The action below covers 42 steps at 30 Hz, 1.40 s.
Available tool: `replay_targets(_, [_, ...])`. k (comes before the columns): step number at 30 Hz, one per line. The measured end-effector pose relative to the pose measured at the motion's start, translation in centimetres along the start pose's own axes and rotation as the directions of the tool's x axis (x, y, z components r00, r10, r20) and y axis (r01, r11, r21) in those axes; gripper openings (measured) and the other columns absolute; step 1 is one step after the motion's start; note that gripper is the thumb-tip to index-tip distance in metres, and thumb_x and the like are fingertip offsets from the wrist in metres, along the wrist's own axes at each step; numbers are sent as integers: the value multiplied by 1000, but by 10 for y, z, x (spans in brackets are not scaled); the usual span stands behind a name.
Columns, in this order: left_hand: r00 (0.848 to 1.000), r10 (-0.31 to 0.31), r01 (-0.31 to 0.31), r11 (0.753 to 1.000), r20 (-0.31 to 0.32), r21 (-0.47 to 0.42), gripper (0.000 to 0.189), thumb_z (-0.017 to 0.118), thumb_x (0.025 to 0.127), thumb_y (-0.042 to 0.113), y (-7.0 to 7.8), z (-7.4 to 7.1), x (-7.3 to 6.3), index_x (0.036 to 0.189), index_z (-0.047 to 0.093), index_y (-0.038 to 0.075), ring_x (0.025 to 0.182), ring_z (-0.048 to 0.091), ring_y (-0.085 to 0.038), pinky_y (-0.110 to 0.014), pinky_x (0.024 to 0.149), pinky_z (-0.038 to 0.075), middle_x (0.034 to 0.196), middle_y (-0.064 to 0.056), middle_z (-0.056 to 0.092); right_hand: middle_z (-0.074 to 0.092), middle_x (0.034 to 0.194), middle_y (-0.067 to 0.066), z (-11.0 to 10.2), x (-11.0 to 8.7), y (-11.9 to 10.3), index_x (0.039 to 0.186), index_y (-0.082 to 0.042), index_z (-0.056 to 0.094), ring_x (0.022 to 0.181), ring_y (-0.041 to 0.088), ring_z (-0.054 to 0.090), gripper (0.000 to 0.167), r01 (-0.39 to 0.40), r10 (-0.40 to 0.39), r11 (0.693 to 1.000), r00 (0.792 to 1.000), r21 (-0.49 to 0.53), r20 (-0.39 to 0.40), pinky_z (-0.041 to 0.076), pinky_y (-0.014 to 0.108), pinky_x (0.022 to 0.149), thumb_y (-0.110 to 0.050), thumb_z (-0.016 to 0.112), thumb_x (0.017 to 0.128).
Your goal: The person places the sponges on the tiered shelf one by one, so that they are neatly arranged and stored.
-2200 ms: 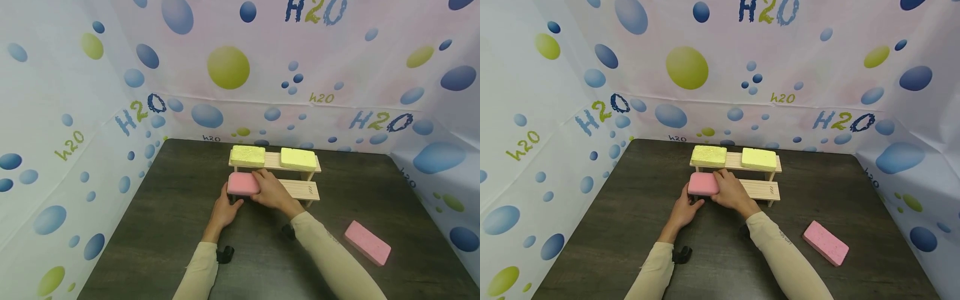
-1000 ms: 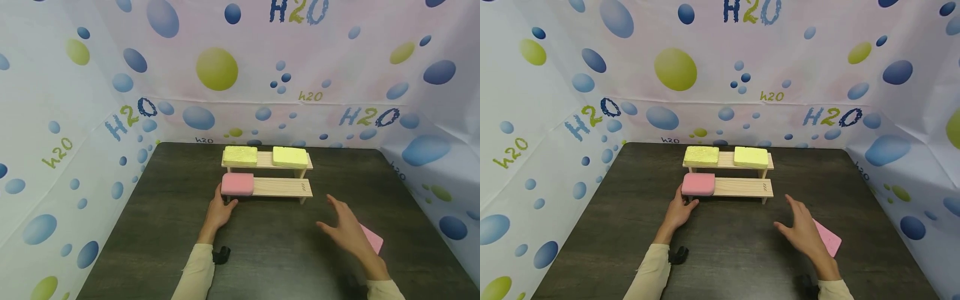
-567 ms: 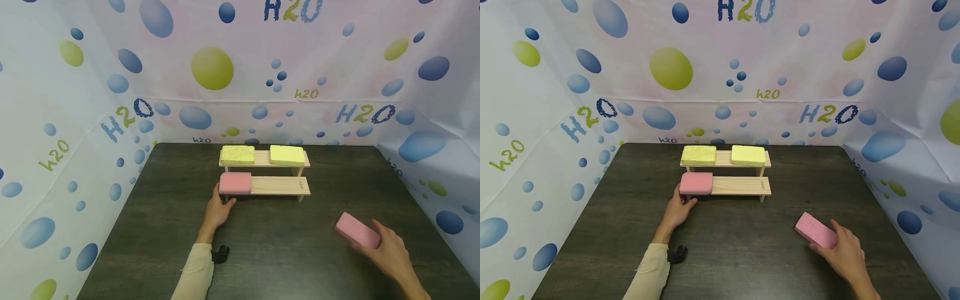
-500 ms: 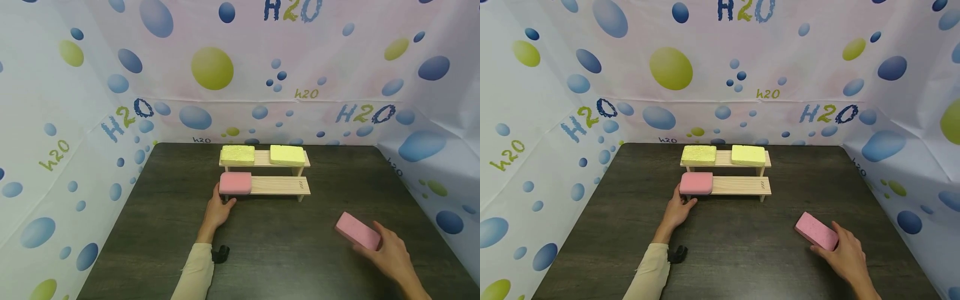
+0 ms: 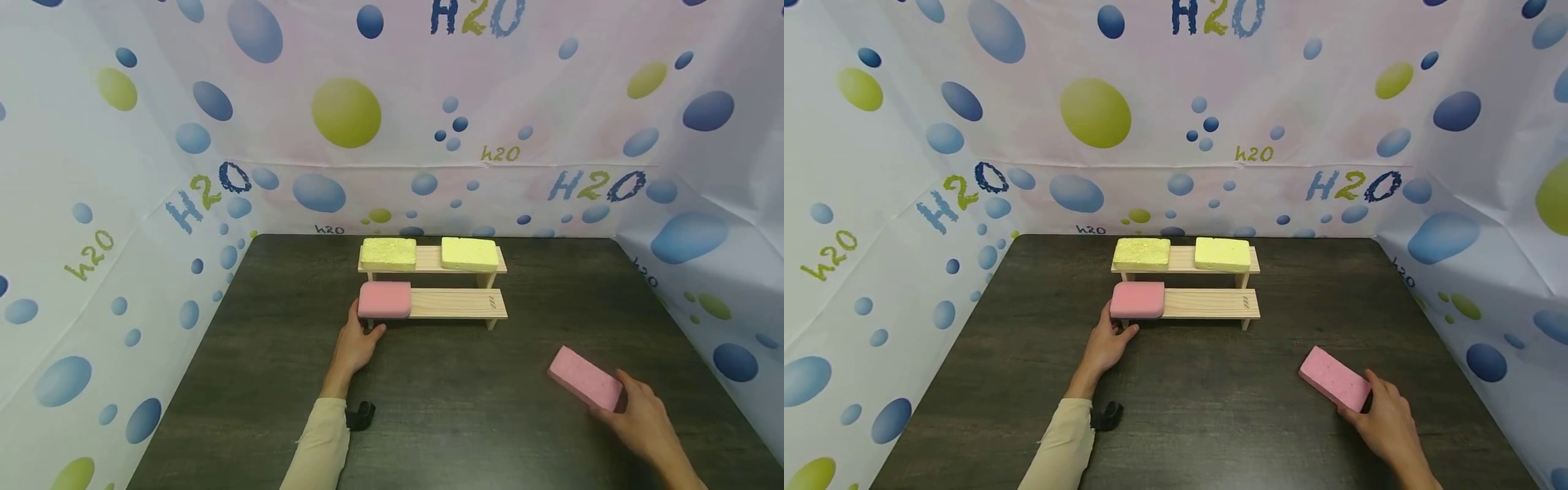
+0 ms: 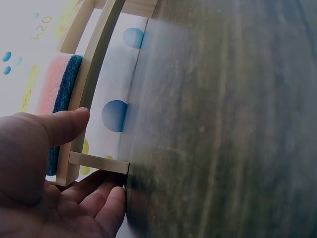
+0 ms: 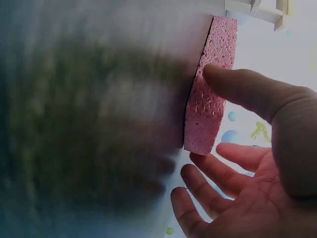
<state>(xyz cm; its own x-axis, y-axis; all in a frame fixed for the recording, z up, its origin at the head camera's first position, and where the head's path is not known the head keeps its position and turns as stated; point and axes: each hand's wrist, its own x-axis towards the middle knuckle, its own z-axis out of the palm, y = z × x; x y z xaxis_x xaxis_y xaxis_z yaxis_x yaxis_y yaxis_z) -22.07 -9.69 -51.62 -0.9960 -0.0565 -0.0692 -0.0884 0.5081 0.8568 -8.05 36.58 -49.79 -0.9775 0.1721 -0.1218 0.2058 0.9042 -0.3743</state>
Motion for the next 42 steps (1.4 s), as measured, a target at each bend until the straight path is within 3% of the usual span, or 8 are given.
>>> replay_targets(5, [1000, -3, 3, 1000, 2, 6, 83, 67, 91, 27, 0, -2, 1, 155, 17, 8, 129, 51, -41, -51, 105, 43, 149, -26, 41, 39, 121, 46, -1, 5, -1, 136, 21, 31, 105, 60, 45, 100, -12, 13, 1000, 999, -9, 32, 42, 69, 82, -46, 77, 77])
replay_targets(11, [1000, 1, -1, 1000, 5, 0, 83, 66, 91, 28, 0, -3, 1, 155, 17, 8, 128, 51, -41, -51, 105, 43, 149, -25, 40, 43, 118, 40, -3, 8, -10, 130, 18, 41, 101, 54, 49, 88, -15, 17, 999, 998, 40, -58, 42, 64, 79, -43, 77, 78])
replay_targets(16, [1000, 3, -3, 1000, 8, 2, 83, 66, 92, 29, 2, -5, 1, 155, 17, 8, 127, 52, -42, -51, 104, 44, 149, -26, 40, 43, 121, 36, -8, 14, -23, 133, 14, 42, 101, 51, 49, 88, -7, 14, 997, 995, 72, -96, 42, 62, 78, -46, 76, 78])
replay_targets(20, [1000, 0, 0, 1000, -1, -1, 83, 67, 91, 28, 1, -5, 1, 154, 18, 7, 128, 51, -42, -51, 105, 44, 149, -26, 41, 43, 124, 34, -12, 23, -37, 135, 11, 42, 102, 49, 50, 86, 59, -46, 994, 990, 93, -133, 44, 60, 76, -44, 76, 79])
replay_targets(27, [1000, -9, 9, 1000, 16, -4, 83, 66, 92, 31, 1, -2, 4, 155, 17, 8, 127, 52, -42, -52, 103, 45, 149, -25, 41, 45, 125, 30, -18, 44, -67, 135, 9, 45, 102, 45, 51, 80, 205, -179, 972, 962, 115, -205, 46, 60, 79, -31, 81, 77])
replay_targets(34, [1000, -8, 8, 1000, 9, -2, 81, 64, 93, 31, -1, -2, 3, 155, 18, 8, 126, 53, -42, -54, 101, 45, 148, -24, 42, 47, 128, 25, -22, 74, -105, 136, 7, 46, 109, 42, 49, 77, 285, -265, 951, 951, 122, -157, 46, 61, 89, -26, 81, 76])
replay_targets(42, [1000, -12, 12, 1000, 17, 7, 79, 61, 93, 35, -1, -2, 1, 155, 18, 10, 126, 53, -42, -55, 100, 46, 148, -23, 43, 51, 126, 23, -14, 102, -138, 134, 6, 49, 108, 38, 54, 73, 404, -389, 906, 913, 126, -124, 48, 57, 92, -20, 82, 74])
